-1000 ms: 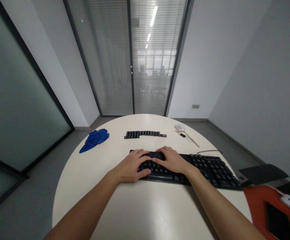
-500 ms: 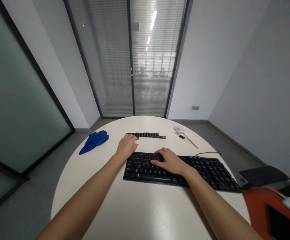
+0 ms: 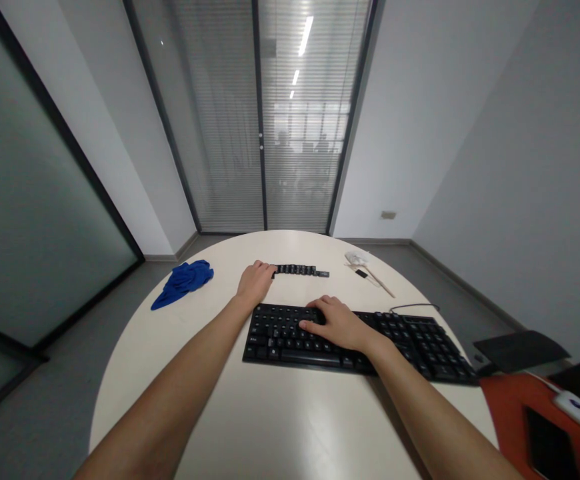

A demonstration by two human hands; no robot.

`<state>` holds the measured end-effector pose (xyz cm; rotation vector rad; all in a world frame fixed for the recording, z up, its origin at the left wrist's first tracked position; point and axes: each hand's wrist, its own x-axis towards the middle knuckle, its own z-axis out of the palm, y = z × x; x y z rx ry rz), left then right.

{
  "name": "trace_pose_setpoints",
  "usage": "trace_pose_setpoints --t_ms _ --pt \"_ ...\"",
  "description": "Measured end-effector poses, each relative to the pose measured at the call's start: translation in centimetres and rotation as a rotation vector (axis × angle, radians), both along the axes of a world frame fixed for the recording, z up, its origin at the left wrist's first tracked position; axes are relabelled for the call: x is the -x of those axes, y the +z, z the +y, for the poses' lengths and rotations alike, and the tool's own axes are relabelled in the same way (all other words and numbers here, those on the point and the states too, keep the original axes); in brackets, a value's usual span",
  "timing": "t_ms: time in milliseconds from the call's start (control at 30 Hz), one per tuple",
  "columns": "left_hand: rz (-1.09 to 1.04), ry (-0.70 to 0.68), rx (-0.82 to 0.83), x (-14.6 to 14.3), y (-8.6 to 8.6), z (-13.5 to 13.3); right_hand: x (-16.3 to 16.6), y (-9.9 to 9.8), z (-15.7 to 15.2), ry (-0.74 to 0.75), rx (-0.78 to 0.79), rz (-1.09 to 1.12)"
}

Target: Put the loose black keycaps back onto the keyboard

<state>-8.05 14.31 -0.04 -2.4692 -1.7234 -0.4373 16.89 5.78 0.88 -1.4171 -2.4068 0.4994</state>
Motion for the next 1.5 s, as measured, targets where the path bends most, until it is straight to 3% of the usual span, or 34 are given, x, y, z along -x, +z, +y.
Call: trace_pose_setpoints --t_ms 367,700,833,933,1500 --pt "-0.024 -0.074 0.016 -1.2 0.5 -0.5 0.1 -0.1 0.0 -0.006 -0.007 -0.009" --pt "-0.274 -0.139 0.000 -1.9 0.6 -7.6 0.1 -0.1 0.1 0.027 -0.051 -0.014" --pt "-0.582 -0.224 0.087 -1.5 0.4 -9.5 0.1 -0.3 0.3 0.024 -0.066 -0.013" --pt "-0.670 -0.271 0.159 -1.3 0.4 -10.1 0.0 -0.5 0.3 0.018 -0.076 -0.001" --pt "-0.508 -0.277 0.219 -1.3 0.1 -10.4 0.0 -0.8 0.5 0.036 -0.099 0.017"
